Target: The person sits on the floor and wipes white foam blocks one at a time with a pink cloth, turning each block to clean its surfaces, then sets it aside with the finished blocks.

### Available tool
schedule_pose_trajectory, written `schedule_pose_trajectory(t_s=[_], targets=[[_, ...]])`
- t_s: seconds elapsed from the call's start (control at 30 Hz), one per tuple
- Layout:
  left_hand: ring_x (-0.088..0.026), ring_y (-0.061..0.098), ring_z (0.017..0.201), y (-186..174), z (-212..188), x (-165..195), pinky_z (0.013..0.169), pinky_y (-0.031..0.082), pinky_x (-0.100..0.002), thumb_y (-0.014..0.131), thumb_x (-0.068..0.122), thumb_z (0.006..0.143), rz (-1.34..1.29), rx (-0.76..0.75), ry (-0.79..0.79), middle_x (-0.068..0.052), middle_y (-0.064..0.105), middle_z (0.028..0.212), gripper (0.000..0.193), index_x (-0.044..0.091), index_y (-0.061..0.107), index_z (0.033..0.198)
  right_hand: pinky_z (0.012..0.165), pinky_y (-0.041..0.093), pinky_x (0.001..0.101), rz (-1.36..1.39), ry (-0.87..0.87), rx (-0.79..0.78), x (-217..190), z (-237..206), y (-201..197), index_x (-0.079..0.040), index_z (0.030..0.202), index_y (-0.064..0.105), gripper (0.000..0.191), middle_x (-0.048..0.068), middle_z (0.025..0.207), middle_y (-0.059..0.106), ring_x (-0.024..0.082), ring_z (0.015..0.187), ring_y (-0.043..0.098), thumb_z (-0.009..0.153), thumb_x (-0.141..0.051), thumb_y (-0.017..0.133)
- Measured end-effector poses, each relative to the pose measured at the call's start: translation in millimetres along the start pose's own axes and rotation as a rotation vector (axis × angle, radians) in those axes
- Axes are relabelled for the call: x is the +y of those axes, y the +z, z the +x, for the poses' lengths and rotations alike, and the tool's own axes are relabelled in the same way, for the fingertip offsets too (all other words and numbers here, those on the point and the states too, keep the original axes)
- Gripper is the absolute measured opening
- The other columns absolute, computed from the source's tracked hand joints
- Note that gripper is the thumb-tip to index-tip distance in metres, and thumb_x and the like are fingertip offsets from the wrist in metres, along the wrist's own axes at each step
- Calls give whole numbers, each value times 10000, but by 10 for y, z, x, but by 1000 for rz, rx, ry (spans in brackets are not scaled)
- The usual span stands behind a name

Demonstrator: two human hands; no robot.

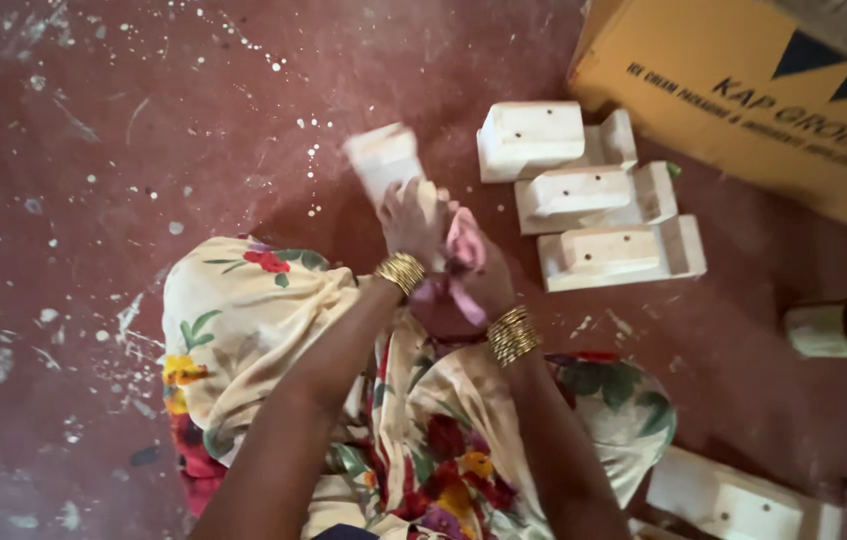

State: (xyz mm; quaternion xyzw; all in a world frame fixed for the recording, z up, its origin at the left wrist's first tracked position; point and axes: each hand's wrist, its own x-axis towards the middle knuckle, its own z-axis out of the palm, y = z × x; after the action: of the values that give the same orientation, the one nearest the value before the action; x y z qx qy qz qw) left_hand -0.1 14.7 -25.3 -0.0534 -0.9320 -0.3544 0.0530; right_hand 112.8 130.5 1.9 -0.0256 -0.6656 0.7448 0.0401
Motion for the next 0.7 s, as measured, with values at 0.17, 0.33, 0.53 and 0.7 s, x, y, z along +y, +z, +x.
schedule_pose_trajectory(t_s=[0.17,0.33,0.53,0.7], targets=[[-302,598,1297,-172,507,-326,1138,498,-462,529,347,1103,-387,-282,332,-87,673,1307,309,192,737,1271,863,546,385,-756,-366,1,-135,-140,311,-53,1324,636,601,180,1181,627,286,1096,609,732,-28,736],[-355,588,1146,-162,488,-355,997,490,-470,575,274,999,-329,-51,455,-170,639,1218,318,93,678,1240,824,545,363,-587,-237,224,-110,297,380,-13,1281,692,414,206,1105,671,303,1001,641,868,-15,663],[-357,606,1132,-43,579,-460,1006,491,-486,493,281,1088,-331,-90,295,-157,631,1201,265,93,661,1170,936,560,270,-144,-287,132,60,1027,195,7,1291,643,409,78,1053,711,137,968,694,893,86,585],[-383,575,1154,-39,491,-496,1022,457,-510,549,267,1046,-252,-74,295,-163,613,1245,242,108,657,1193,886,546,288,-189,-81,220,264,1042,176,-17,1322,604,461,105,1207,679,177,1047,661,870,77,612]])
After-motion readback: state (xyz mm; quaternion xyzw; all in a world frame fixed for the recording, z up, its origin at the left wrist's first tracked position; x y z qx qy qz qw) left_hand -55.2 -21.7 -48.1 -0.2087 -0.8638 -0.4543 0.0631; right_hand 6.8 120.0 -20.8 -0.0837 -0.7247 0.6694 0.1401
